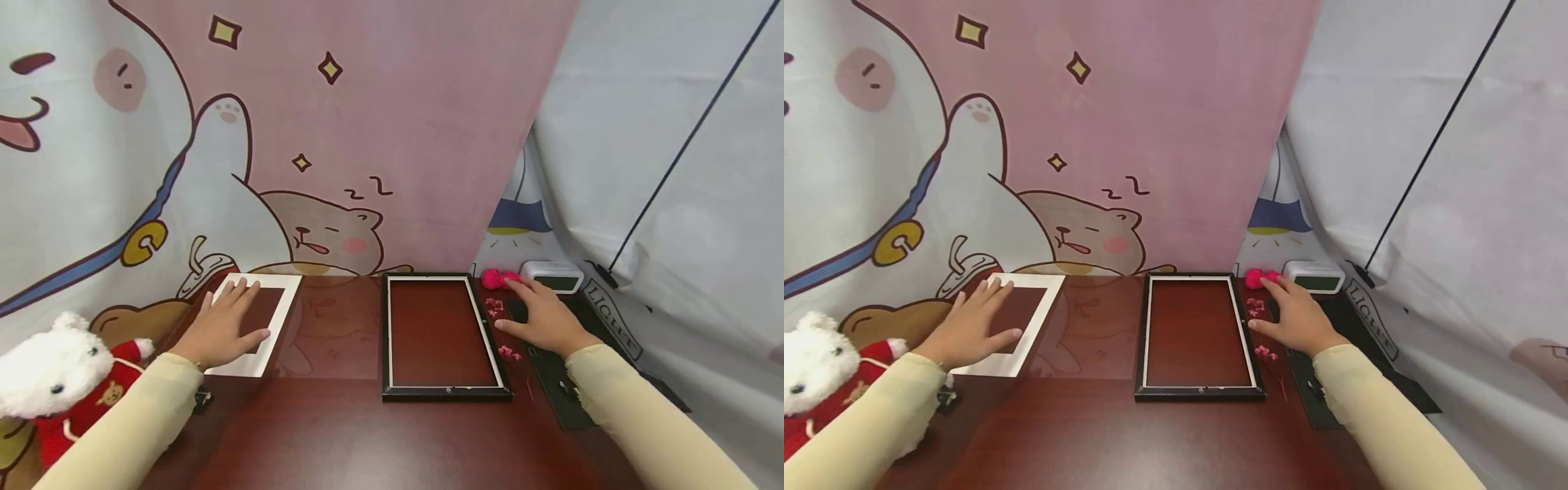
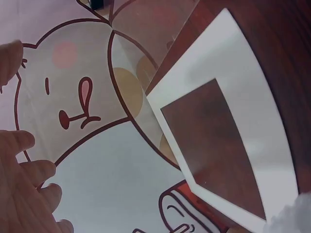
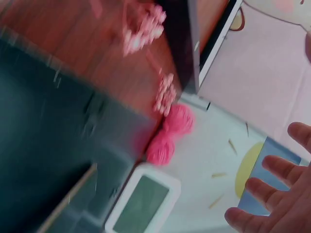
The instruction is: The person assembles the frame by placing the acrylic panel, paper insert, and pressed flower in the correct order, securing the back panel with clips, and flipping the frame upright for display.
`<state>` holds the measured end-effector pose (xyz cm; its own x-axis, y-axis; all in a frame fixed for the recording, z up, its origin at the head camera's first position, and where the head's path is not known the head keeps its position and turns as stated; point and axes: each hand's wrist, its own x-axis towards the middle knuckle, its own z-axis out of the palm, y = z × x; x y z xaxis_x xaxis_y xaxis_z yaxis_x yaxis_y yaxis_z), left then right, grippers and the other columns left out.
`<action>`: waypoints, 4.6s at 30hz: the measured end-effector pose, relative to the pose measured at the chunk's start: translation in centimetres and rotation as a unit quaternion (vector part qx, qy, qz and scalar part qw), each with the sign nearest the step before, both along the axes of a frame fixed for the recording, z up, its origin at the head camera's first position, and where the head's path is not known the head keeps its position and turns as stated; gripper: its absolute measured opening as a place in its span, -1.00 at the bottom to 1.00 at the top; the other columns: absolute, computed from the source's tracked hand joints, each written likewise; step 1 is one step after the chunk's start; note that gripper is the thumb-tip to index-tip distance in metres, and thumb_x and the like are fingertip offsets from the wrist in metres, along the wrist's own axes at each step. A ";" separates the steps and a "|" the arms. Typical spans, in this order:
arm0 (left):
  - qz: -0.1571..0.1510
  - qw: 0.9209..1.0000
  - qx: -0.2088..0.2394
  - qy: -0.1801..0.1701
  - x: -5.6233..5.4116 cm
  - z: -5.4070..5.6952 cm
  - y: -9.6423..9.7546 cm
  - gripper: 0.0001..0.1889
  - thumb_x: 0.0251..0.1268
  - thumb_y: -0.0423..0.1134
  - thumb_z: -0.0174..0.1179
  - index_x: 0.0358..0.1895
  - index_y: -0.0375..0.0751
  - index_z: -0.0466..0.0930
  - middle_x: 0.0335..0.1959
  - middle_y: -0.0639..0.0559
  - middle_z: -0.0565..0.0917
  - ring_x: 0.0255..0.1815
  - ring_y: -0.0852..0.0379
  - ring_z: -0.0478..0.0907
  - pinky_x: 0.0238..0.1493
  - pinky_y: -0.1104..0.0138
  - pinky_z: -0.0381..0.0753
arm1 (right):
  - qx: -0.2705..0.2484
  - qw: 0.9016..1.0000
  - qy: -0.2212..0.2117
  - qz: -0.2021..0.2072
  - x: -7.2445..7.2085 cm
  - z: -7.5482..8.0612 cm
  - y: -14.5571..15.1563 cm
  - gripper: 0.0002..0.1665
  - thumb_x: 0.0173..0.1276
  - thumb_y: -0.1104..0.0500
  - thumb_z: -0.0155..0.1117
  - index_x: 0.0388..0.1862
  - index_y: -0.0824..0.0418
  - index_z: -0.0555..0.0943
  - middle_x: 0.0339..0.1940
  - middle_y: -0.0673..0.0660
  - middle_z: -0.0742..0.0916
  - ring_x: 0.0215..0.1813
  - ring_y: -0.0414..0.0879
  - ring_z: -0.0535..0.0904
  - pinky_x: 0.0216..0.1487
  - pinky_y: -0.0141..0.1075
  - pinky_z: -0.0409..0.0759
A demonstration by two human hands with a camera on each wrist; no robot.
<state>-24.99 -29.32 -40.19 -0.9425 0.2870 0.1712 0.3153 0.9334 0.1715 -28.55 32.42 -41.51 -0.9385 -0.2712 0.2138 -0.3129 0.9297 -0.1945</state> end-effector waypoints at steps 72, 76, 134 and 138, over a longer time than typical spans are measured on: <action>0.020 0.916 0.354 -0.190 -0.8 -6.8 4.8 -0.25 0.23 -0.58 -0.11 0.57 -0.61 0.08 0.40 -0.63 0.40 0.38 -0.47 0.47 0.08 0.26 0.54 | -0.386 0.891 -0.239 0.013 3.2 -4.2 -29.6 -0.12 0.50 -0.01 0.37 0.62 0.34 0.29 0.56 0.36 0.46 0.57 0.28 0.38 0.49 0.19 0.39; 0.040 0.914 0.350 -0.201 -0.9 -6.7 4.8 -0.28 0.31 -0.54 -0.08 0.59 -0.57 0.07 0.43 -0.63 0.36 0.38 -0.45 0.46 0.07 0.22 0.54 | -0.389 0.885 -0.254 0.006 3.4 -4.2 -29.8 -0.13 0.51 -0.03 0.36 0.62 0.32 0.29 0.57 0.35 0.46 0.54 0.26 0.42 0.47 0.19 0.42; 0.147 0.766 0.608 -0.148 0.2 -6.3 5.8 -0.41 0.66 -0.44 -0.21 0.66 -0.44 -0.03 0.17 -0.31 0.60 -0.21 0.24 0.64 -0.40 0.41 0.62 | -0.498 0.833 -0.238 -0.032 2.1 -4.1 -27.9 -0.13 0.47 0.14 0.36 0.62 0.41 0.25 0.55 0.49 0.40 0.52 0.32 0.42 0.42 0.19 0.48; 0.135 0.752 0.629 -0.142 0.8 -5.9 5.9 -0.39 0.61 -0.49 -0.21 0.66 -0.43 -0.02 -0.01 -0.03 0.63 -0.19 0.21 0.64 -0.41 0.42 0.61 | -0.523 0.806 -0.276 -0.017 1.9 -4.1 -26.8 -0.10 0.49 0.18 0.32 0.65 0.43 0.15 0.49 0.56 0.44 0.37 0.33 0.57 0.27 0.19 0.61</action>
<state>-24.23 -23.44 -46.07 -0.9873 -0.1416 -0.0723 -0.0730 0.0002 0.9973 -26.60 5.59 -45.59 -0.9722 -0.1848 -0.1435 0.1115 0.1729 -0.9786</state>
